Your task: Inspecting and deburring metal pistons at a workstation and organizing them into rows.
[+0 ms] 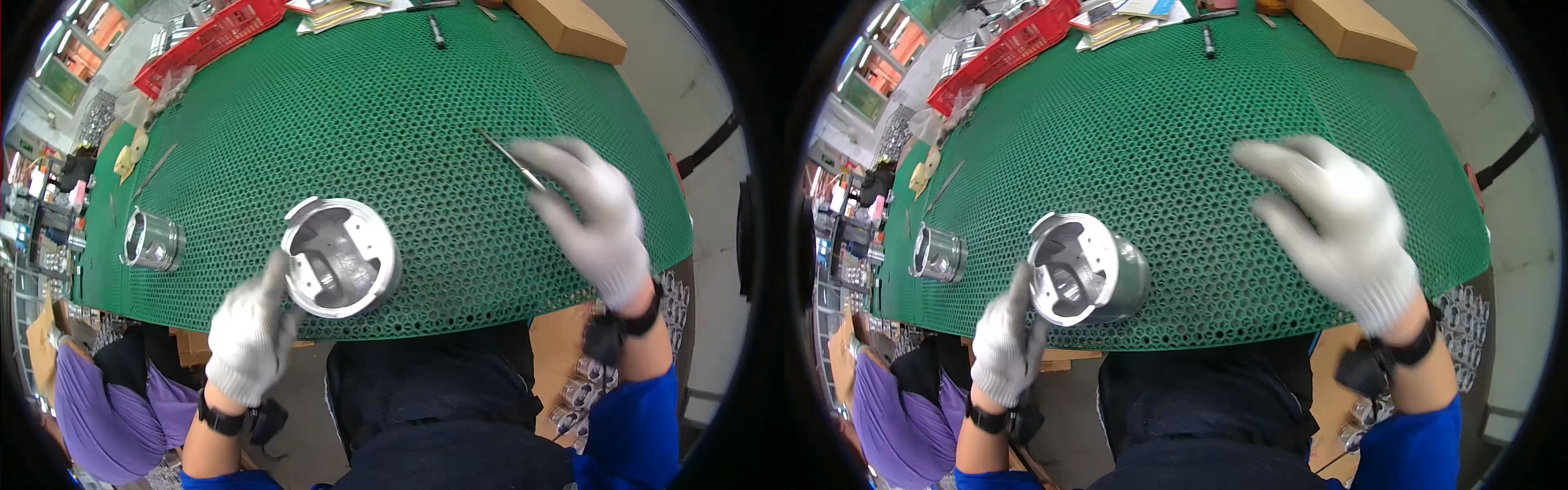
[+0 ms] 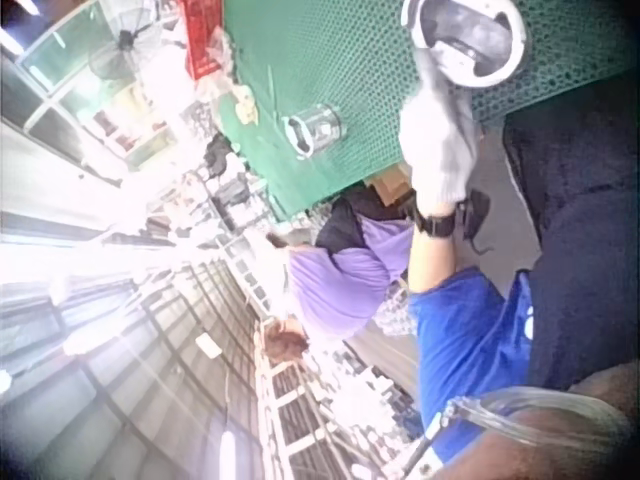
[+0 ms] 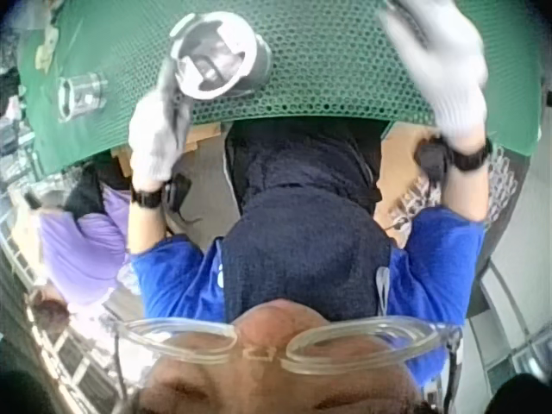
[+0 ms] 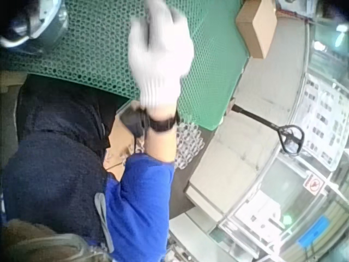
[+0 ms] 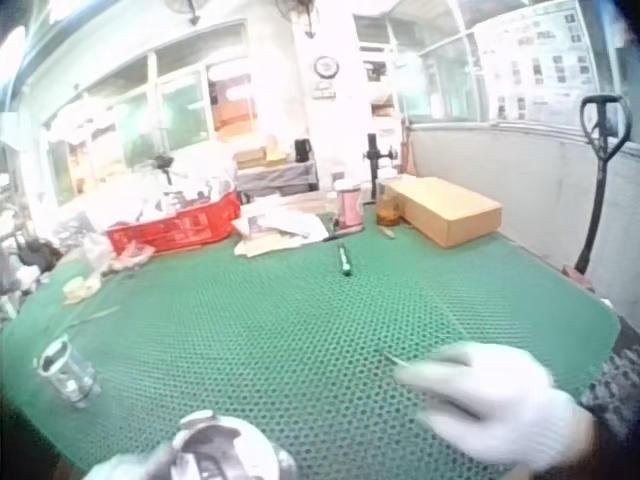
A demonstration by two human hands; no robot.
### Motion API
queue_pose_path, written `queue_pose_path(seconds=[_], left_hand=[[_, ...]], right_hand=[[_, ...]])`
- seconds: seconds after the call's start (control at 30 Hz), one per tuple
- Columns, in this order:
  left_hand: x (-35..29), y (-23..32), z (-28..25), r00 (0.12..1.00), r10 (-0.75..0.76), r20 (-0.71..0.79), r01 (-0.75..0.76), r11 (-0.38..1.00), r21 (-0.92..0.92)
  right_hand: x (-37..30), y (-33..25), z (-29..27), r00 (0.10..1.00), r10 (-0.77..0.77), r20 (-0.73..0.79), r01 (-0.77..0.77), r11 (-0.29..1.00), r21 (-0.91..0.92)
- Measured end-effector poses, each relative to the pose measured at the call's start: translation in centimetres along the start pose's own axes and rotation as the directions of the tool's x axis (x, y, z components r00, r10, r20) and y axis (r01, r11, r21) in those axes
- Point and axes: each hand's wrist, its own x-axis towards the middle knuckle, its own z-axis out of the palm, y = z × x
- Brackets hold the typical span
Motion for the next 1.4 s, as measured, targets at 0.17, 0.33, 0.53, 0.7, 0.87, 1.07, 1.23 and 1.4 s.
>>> queue_pose_path(seconds=[0.17,0.33,0.53,0.7,0.87,1.07,1.23,1.4], left_hand=[[3.7,1.8,-4.2,0.893,0.45,-0.004,-0.446,0.885,-0.132],[8.1,-0.6,-2.6,0.762,0.563,0.32,-0.605,0.795,0.043],[12.7,-3.5,-2.8,0.989,0.149,0.018,-0.147,0.986,-0.082],[9.7,-14.7,-1.5,0.978,-0.209,-0.012,0.179,0.804,0.566],[7.7,-8.8,-0.6,0.988,-0.123,-0.091,0.141,0.962,0.234],[1.9,-1.2,4.5,0.967,0.116,0.228,-0.123,0.992,0.019],[2.8,-1.2,4.9,0.972,0.186,0.145,-0.191,0.981,0.024],[2.4,-0.5,5.5,0.973,0.216,0.078,-0.218,0.976,0.011]], right_hand=[[-6.6,-5.8,-9.3,0.976,-0.133,-0.173,0.188,0.916,0.356],[-22.4,-1.2,-16.3,0.993,-0.105,-0.06,0.118,0.942,0.313],[-17.9,3.4,-17.6,0.996,0.072,-0.042,-0.071,0.997,0.022],[-9.3,0.3,-9.5,0.993,0.112,-0.038,-0.116,0.98,-0.159],[-17.6,10.1,-5.6,0.94,0.338,-0.048,-0.309,0.783,-0.54],[-16.2,10.9,-3.7,0.958,0.253,-0.136,-0.288,0.833,-0.472],[-15.6,11.7,-3.2,0.962,0.259,-0.089,-0.27,0.836,-0.477],[-17.0,12.0,-3.9,0.956,0.279,-0.09,-0.281,0.784,-0.553]])
